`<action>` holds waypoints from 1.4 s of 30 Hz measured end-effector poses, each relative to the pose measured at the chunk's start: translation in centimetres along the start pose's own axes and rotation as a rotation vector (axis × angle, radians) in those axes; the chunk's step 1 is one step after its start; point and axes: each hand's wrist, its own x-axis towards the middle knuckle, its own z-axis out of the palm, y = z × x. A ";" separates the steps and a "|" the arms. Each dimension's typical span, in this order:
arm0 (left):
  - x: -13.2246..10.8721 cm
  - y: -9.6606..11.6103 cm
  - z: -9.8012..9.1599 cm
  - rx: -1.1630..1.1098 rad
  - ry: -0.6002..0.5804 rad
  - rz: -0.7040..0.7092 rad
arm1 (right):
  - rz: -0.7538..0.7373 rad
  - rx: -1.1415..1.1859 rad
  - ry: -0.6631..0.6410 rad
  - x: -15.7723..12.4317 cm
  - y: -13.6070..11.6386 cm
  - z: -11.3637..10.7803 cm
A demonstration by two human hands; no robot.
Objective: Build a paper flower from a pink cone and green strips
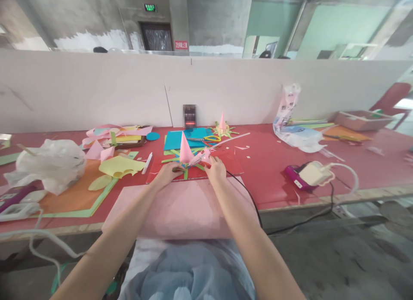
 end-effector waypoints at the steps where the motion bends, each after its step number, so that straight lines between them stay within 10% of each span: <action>1: 0.0 0.1 0.0 0.005 0.004 0.002 | -0.007 0.004 0.004 0.0 0.1 0.0; 21: 0.0 0.6 -0.2 -0.055 0.018 -0.030 | 0.024 0.041 0.105 -0.3 1.0 -0.4; 29: 0.3 0.5 -0.5 0.056 0.216 -0.016 | 0.080 0.073 0.202 -0.2 1.2 -0.8; 42: 0.1 0.0 0.8 0.120 0.076 0.035 | 0.110 0.095 0.180 -0.3 0.9 -1.1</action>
